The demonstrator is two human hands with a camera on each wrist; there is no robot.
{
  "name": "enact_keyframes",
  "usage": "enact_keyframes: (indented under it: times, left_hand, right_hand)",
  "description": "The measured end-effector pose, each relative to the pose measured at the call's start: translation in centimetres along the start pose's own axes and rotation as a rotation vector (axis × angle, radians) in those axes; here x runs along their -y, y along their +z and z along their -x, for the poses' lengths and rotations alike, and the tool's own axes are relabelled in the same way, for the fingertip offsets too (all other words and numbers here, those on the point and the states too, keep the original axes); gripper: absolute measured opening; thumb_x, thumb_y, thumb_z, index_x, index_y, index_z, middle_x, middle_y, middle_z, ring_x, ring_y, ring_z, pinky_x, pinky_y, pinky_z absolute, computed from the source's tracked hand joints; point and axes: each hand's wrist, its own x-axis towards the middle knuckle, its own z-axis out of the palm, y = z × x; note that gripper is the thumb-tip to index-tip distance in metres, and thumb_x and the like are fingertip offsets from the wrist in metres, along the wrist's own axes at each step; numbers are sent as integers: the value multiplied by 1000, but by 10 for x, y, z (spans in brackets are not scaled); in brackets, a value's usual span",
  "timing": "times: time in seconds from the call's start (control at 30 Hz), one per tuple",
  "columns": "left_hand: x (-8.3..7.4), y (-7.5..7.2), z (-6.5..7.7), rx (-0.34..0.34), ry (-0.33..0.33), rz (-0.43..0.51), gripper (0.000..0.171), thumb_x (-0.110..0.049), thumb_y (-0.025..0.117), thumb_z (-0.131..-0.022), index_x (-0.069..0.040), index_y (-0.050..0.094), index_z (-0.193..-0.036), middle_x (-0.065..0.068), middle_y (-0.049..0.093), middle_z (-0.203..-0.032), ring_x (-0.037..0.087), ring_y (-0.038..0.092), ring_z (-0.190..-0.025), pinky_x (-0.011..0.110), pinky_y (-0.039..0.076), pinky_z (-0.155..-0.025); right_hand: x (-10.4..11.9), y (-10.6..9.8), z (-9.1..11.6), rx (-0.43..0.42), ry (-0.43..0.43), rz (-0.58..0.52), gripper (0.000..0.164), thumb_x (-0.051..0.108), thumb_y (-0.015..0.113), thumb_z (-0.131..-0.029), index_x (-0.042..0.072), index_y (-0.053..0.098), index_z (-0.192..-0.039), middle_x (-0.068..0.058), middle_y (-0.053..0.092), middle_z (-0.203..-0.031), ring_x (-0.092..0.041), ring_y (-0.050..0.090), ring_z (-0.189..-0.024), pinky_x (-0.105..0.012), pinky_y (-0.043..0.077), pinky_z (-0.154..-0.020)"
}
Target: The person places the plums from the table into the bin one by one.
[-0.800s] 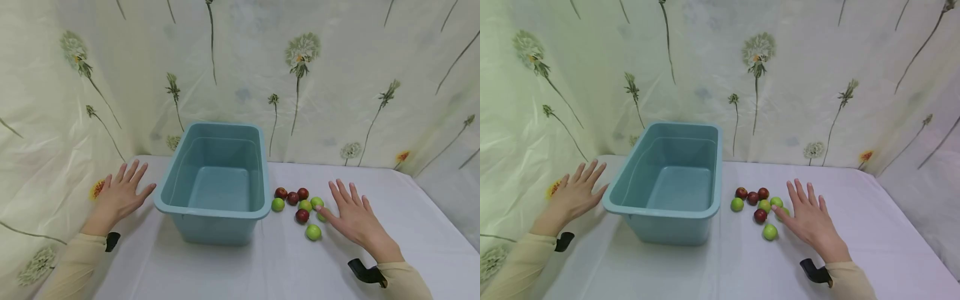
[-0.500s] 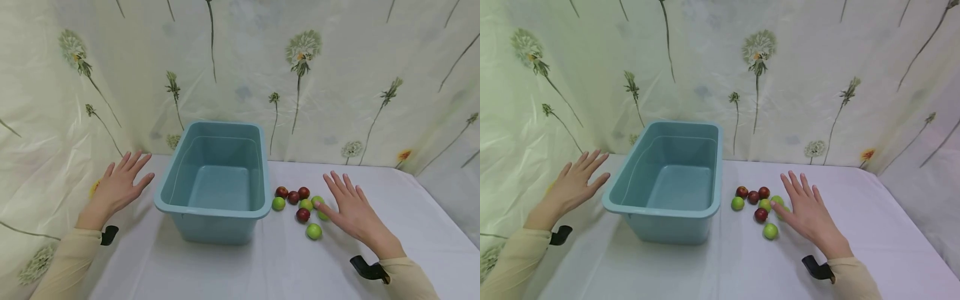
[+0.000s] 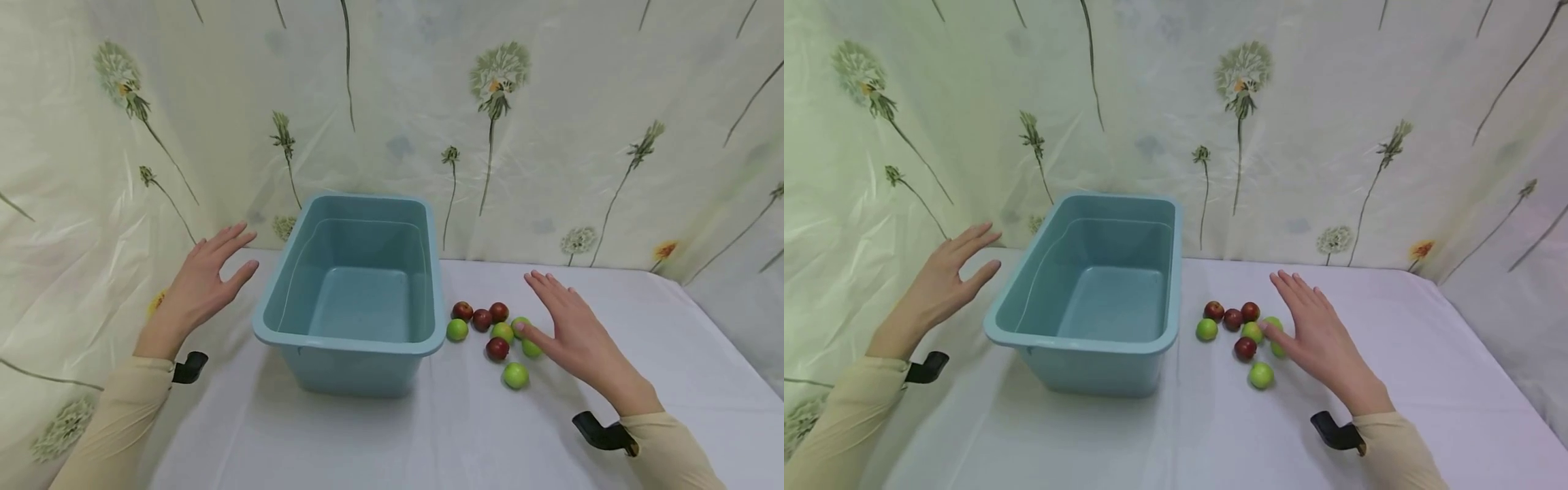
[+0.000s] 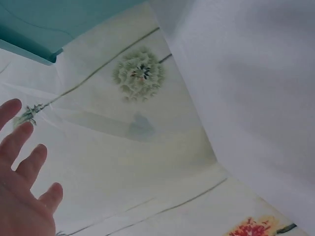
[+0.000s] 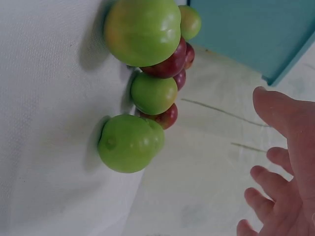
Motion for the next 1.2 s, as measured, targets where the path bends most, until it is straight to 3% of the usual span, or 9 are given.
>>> enact_keyframes:
  times: [0.17, 0.47, 0.7, 0.93, 1.2]
  left_hand:
    - [-14, -3, -7, 17, 3, -43, 58, -45, 53, -100, -14, 45, -149, 8, 31, -158, 30, 24, -146, 59, 8, -115]
    - [-48, -12, -22, 149, 9, -82, 66, -54, 44, -100, -22, 32, -156, 3, 21, -162, 26, 12, -149, 59, 5, -115]
    - [-67, -16, -29, 267, 0, -89, 70, -56, 41, -101, -21, 23, -159, 2, 13, -164, 28, 6, -150, 61, 3, -114]
    - [-79, -15, -33, 357, 9, -102, 73, -56, 37, -102, -17, 15, -160, 4, 8, -165, 31, 3, -150, 65, 3, -112]
    - [-82, -12, -35, 443, -17, -97, 77, -58, 35, -102, -15, 10, -160, 3, 1, -165, 29, -3, -150, 64, 1, -113]
  right_hand:
    - [-3, 1, 0, -32, -36, -6, 81, 29, 73, -90, 7, 29, -155, -22, 33, -154, -40, 24, -144, -54, 13, -116]
    - [-10, 3, 6, -39, -19, -17, 78, 25, 74, -90, 6, 33, -153, -23, 36, -152, -41, 27, -141, -59, 20, -113]
    - [-15, 5, 11, -24, 17, -27, 78, 25, 75, -89, 7, 34, -153, -22, 36, -152, -42, 27, -141, -63, 22, -110]
    - [-21, 7, 16, -19, 45, -39, 78, 26, 76, -88, 9, 36, -152, -20, 37, -152, -40, 26, -142, -65, 23, -108]
    - [-29, 8, 21, -30, 17, -87, 72, 23, 74, -90, 8, 39, -151, -21, 41, -149, -42, 30, -138, -66, 25, -105]
